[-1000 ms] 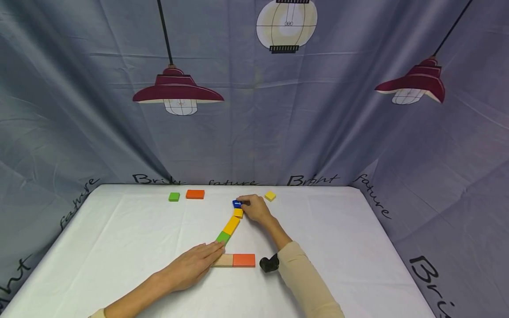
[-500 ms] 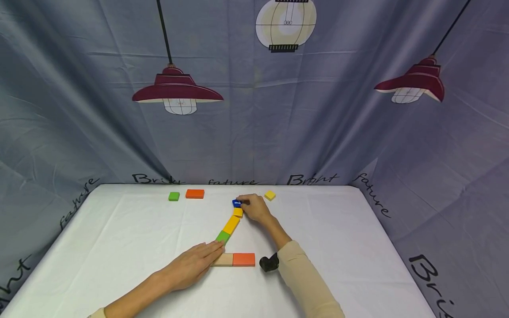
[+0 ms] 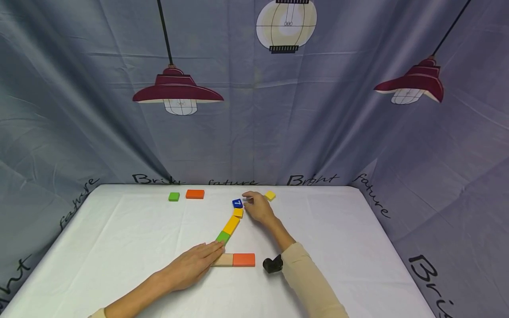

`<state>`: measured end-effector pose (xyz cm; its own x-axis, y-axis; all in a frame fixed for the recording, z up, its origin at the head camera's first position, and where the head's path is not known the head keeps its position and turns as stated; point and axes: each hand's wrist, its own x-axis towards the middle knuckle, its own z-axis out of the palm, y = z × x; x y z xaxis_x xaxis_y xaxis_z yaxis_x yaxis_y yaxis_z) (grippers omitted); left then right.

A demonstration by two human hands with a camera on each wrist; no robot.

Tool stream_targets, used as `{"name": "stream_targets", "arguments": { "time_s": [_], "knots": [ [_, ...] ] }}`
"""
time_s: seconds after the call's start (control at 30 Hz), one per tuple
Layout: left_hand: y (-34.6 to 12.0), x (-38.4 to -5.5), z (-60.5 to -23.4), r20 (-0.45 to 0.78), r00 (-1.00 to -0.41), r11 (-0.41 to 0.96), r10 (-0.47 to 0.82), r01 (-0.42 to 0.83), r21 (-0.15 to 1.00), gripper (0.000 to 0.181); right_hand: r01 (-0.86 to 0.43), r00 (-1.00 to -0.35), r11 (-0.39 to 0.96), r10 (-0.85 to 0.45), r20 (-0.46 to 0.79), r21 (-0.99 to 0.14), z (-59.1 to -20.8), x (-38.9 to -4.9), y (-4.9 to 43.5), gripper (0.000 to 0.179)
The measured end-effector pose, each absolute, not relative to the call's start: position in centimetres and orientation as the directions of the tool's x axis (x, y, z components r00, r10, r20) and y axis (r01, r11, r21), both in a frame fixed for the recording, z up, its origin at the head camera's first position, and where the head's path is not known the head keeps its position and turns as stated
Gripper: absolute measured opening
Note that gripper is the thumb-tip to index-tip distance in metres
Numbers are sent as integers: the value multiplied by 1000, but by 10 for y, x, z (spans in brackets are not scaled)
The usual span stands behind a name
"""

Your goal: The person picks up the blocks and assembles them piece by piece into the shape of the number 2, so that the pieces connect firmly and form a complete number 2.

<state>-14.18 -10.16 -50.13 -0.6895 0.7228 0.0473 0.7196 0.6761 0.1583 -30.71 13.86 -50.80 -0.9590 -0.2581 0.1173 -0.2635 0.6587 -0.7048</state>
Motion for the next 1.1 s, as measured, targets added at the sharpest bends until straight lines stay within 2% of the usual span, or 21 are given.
{"name": "stream_targets", "arguments": {
  "time_s": [0.2,0.53,0.77,1.1],
  "knots": [
    [-101,-141,-502,66,-688,675,723,723,146,48,-281,-959,653,-179,217,-704,-508,-310,152,28],
    [-102,-140,-502,90,-680,668,728,733,130,47,-207,-969,656,-37,242,-726,-510,-316,181,32],
    [-102,-140,-502,87,-679,666,729,732,140,48,-162,-974,653,16,227,-740,-517,-320,193,36],
    [-102,-142,-504,71,-685,671,725,726,154,47,-113,-986,667,17,167,-736,-520,-322,200,42]
  ]
}}
